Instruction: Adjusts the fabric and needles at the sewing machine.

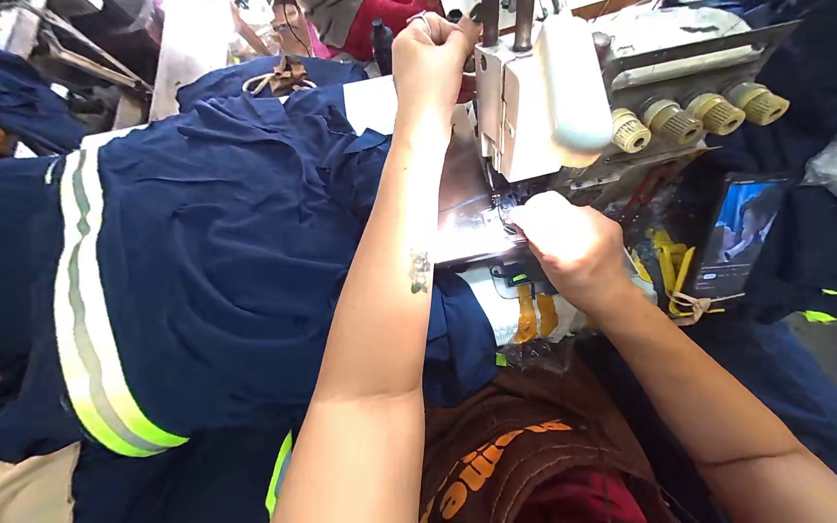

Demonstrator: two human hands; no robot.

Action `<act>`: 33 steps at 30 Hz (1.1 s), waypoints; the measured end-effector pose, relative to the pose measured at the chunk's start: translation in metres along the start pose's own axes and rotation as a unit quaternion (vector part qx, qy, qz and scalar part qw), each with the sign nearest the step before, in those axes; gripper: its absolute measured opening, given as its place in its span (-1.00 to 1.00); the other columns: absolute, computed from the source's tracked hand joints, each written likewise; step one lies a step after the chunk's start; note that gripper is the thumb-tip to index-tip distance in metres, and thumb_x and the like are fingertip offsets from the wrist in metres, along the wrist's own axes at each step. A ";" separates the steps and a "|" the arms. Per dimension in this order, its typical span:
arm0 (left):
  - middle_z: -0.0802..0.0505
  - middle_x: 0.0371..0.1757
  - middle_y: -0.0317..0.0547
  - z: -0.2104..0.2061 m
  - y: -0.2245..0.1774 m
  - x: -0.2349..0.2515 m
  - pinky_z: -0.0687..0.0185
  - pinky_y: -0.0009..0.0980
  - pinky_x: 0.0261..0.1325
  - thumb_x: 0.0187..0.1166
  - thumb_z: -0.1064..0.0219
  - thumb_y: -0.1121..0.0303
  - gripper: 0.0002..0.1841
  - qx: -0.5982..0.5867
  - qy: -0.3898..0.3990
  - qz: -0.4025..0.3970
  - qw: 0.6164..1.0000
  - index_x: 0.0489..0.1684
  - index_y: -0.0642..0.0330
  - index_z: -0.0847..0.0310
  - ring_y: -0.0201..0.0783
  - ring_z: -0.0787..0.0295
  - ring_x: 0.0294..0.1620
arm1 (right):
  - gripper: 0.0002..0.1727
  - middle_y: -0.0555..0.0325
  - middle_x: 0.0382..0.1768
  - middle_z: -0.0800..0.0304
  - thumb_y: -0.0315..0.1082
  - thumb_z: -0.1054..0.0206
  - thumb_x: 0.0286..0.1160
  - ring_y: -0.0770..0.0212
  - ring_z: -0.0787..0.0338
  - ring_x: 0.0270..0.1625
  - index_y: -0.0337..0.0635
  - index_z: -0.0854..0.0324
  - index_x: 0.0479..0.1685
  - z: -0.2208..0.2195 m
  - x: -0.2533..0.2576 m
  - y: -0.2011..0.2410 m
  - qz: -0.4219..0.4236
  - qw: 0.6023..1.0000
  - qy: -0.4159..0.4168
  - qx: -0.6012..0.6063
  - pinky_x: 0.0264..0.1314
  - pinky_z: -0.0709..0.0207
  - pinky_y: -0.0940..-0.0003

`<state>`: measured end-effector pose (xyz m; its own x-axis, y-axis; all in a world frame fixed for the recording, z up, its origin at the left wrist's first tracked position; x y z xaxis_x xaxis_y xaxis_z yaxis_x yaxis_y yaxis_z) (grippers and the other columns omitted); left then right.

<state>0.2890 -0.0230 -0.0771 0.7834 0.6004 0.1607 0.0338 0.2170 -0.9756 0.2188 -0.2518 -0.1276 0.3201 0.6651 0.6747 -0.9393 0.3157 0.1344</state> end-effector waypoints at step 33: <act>-0.75 0.39 0.14 0.010 0.031 -0.110 -0.34 0.12 0.62 0.54 -0.32 0.46 -0.79 0.309 0.155 -0.140 0.928 -0.01 0.20 -0.85 0.10 -0.54 0.57 | -0.83 0.23 0.00 -0.79 -0.52 -0.44 0.50 0.30 -0.85 0.00 -0.10 -0.72 -0.04 0.059 -0.043 0.026 -0.164 0.878 -0.117 0.435 0.06 -0.85 0.34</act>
<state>0.1977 -0.0748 -0.1238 0.9419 0.2236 0.2509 -0.0233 0.7882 -0.6149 0.1732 -0.3121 -0.1097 0.6523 0.4450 0.6135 -0.5730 -0.2403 0.7835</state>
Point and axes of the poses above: each hand's wrist, its own x-axis towards the middle knuckle, its own z-axis out of the back of the hand, y = z × x, the point moved 4 cm from there along x, towards the middle knuckle
